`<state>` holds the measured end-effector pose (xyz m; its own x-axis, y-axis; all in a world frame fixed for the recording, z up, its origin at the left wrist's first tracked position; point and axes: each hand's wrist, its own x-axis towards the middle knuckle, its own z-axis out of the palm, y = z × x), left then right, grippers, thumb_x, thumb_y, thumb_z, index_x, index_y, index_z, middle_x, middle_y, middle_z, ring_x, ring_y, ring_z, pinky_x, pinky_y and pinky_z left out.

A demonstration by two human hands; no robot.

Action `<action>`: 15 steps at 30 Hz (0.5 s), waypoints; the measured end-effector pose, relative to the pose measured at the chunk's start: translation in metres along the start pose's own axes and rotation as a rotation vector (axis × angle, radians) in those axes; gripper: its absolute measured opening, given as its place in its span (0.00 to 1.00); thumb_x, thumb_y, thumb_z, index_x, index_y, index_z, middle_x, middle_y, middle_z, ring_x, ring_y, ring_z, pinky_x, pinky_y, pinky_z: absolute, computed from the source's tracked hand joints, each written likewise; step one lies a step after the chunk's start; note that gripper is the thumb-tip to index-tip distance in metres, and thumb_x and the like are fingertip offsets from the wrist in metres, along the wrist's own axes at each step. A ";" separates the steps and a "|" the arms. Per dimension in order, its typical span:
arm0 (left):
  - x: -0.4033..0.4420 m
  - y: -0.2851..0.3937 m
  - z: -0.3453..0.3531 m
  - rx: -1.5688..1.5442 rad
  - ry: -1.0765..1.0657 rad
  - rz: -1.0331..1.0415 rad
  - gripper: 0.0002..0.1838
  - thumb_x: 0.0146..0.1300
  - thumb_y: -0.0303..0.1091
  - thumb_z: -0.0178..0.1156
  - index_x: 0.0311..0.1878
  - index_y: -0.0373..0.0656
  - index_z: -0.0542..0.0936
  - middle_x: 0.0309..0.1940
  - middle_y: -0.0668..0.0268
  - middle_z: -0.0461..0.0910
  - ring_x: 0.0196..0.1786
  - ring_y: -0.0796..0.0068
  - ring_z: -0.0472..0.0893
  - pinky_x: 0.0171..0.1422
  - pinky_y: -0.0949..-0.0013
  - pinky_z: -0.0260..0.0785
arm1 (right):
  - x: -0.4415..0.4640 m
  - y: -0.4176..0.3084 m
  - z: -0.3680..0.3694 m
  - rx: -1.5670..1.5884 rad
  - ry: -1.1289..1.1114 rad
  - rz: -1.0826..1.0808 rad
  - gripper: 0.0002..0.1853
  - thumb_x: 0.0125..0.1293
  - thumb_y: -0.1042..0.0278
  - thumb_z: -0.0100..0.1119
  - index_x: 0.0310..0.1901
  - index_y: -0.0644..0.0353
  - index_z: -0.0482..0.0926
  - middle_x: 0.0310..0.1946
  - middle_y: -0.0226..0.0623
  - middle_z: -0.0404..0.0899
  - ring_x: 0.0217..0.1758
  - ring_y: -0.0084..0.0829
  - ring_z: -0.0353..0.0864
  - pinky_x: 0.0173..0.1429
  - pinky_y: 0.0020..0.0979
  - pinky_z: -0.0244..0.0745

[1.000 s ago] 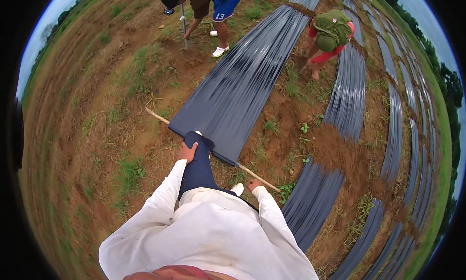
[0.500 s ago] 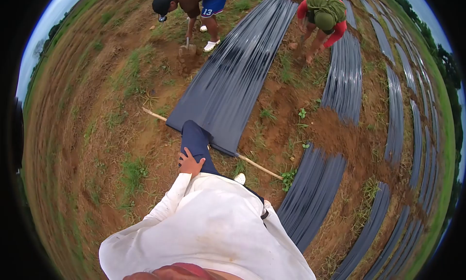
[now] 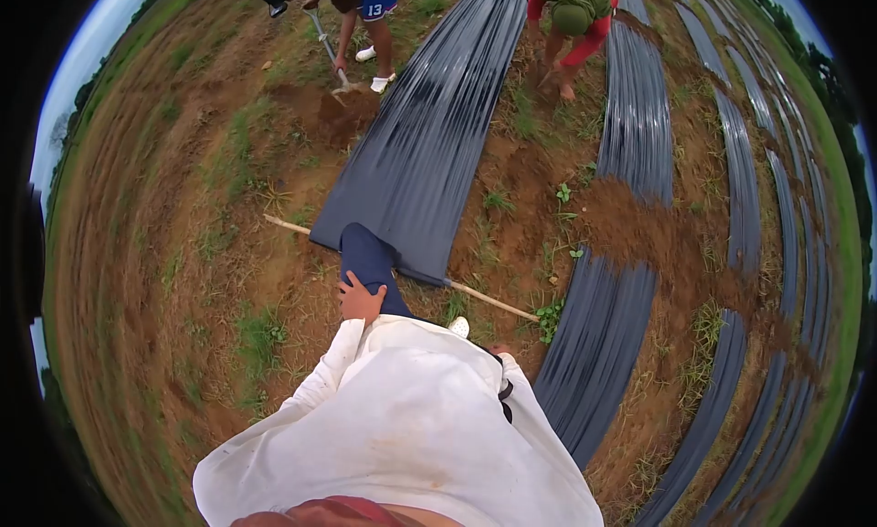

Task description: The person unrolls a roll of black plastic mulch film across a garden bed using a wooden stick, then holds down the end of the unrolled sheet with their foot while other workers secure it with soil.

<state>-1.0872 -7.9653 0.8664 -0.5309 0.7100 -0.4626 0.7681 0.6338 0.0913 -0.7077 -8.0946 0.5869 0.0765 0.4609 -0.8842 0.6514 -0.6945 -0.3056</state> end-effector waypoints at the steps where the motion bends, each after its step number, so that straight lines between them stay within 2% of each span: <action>1: 0.000 0.000 0.001 -0.007 0.005 -0.003 0.51 0.54 0.61 0.57 0.70 0.39 0.45 0.66 0.42 0.50 0.63 0.40 0.60 0.55 0.39 0.64 | 0.034 0.028 0.015 -0.034 0.036 -0.146 0.23 0.53 0.44 0.61 0.39 0.56 0.82 0.34 0.38 0.82 0.36 0.34 0.80 0.45 0.35 0.73; 3: -0.001 0.000 -0.001 -0.013 0.007 -0.006 0.50 0.54 0.60 0.57 0.70 0.39 0.46 0.66 0.42 0.50 0.63 0.41 0.60 0.55 0.39 0.64 | 0.045 0.035 0.020 -0.031 0.020 -0.136 0.22 0.53 0.44 0.60 0.39 0.55 0.82 0.34 0.37 0.82 0.36 0.33 0.80 0.45 0.35 0.73; 5: -0.006 0.002 -0.006 -0.011 0.006 -0.015 0.51 0.53 0.59 0.58 0.70 0.37 0.47 0.65 0.40 0.51 0.63 0.39 0.61 0.60 0.47 0.63 | 0.036 0.031 0.014 -0.003 -0.016 -0.122 0.22 0.53 0.43 0.60 0.38 0.54 0.83 0.32 0.36 0.82 0.36 0.31 0.80 0.45 0.35 0.73; 9: -0.005 0.001 -0.002 -0.011 0.007 -0.016 0.51 0.54 0.59 0.58 0.70 0.37 0.46 0.65 0.40 0.51 0.62 0.39 0.61 0.60 0.47 0.63 | 0.016 0.019 0.007 0.025 0.008 -0.071 0.22 0.51 0.45 0.63 0.34 0.58 0.83 0.30 0.38 0.82 0.34 0.30 0.79 0.43 0.34 0.73; 11: -0.002 -0.001 0.003 -0.028 0.011 -0.009 0.49 0.54 0.59 0.58 0.70 0.39 0.47 0.66 0.42 0.50 0.63 0.41 0.61 0.55 0.39 0.64 | 0.031 0.030 0.017 0.008 0.024 -0.056 0.22 0.51 0.45 0.64 0.34 0.58 0.82 0.30 0.37 0.82 0.33 0.30 0.79 0.43 0.34 0.73; 15: -0.003 -0.001 0.003 -0.013 0.007 -0.008 0.50 0.54 0.59 0.58 0.70 0.39 0.47 0.66 0.42 0.50 0.63 0.41 0.60 0.55 0.38 0.64 | 0.029 0.029 0.021 0.040 0.073 -0.046 0.21 0.52 0.47 0.64 0.33 0.60 0.82 0.29 0.37 0.81 0.33 0.28 0.78 0.43 0.33 0.73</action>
